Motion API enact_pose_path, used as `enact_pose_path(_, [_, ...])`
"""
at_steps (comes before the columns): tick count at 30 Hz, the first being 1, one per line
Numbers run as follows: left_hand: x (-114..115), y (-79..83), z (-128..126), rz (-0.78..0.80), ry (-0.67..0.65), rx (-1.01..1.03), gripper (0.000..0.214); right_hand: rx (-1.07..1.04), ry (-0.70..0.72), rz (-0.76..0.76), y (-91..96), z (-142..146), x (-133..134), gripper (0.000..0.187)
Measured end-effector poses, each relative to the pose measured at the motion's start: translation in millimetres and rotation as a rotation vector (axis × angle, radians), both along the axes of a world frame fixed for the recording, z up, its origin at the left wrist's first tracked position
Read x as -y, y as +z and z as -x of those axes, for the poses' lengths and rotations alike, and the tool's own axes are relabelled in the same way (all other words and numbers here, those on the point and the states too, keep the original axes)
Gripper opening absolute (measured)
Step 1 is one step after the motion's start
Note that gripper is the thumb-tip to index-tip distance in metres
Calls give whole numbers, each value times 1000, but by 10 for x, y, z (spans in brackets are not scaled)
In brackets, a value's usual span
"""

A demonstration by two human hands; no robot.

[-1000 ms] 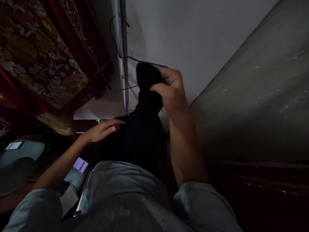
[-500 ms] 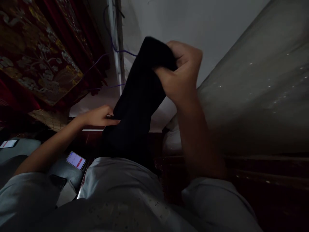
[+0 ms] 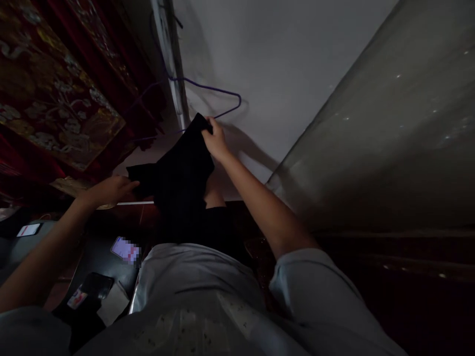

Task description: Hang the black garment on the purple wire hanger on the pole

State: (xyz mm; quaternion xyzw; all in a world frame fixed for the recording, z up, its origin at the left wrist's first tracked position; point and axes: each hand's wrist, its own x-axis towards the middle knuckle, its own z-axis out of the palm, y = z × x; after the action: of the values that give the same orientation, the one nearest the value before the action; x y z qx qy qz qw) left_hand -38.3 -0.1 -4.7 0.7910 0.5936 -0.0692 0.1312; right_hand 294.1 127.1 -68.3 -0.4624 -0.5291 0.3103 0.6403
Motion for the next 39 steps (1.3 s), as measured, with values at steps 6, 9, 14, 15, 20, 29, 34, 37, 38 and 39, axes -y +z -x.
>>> enact_pose_path(6, [-131,25,47,-134,63,85,48,241,-93,-36,210,-431,235,37])
enact_pose_path(9, [-190,139,-33,-224,129,166,48,387,-126,-79,515,-649,395,48])
enact_pose_path(14, [-360,274,-232,-341,159,44,43,498,-187,-90,738,-672,463,57])
enact_pose_path(15, [-417,278,-249,-250,179,36,45,490,-182,-94,730,-662,456,56])
enact_pose_path(20, [-629,291,-281,41,244,77,40,456,-137,-82,670,-676,433,58])
enact_pose_path(29, [-759,535,-626,-654,2,614,16,322,-147,-20,422,-445,402,45])
enact_pose_path(34, [-943,681,-586,-617,-44,830,8,257,-124,-162,475,-473,473,19])
enact_pose_path(37, [-941,703,-560,-566,-57,820,22,206,-325,-299,649,-557,504,46])
enact_pose_path(38, [-926,715,-562,-550,-55,809,22,177,-398,-309,692,-583,502,52])
enact_pose_path(39, [-907,732,-567,-532,-47,789,20,148,-455,-308,720,-609,495,56])
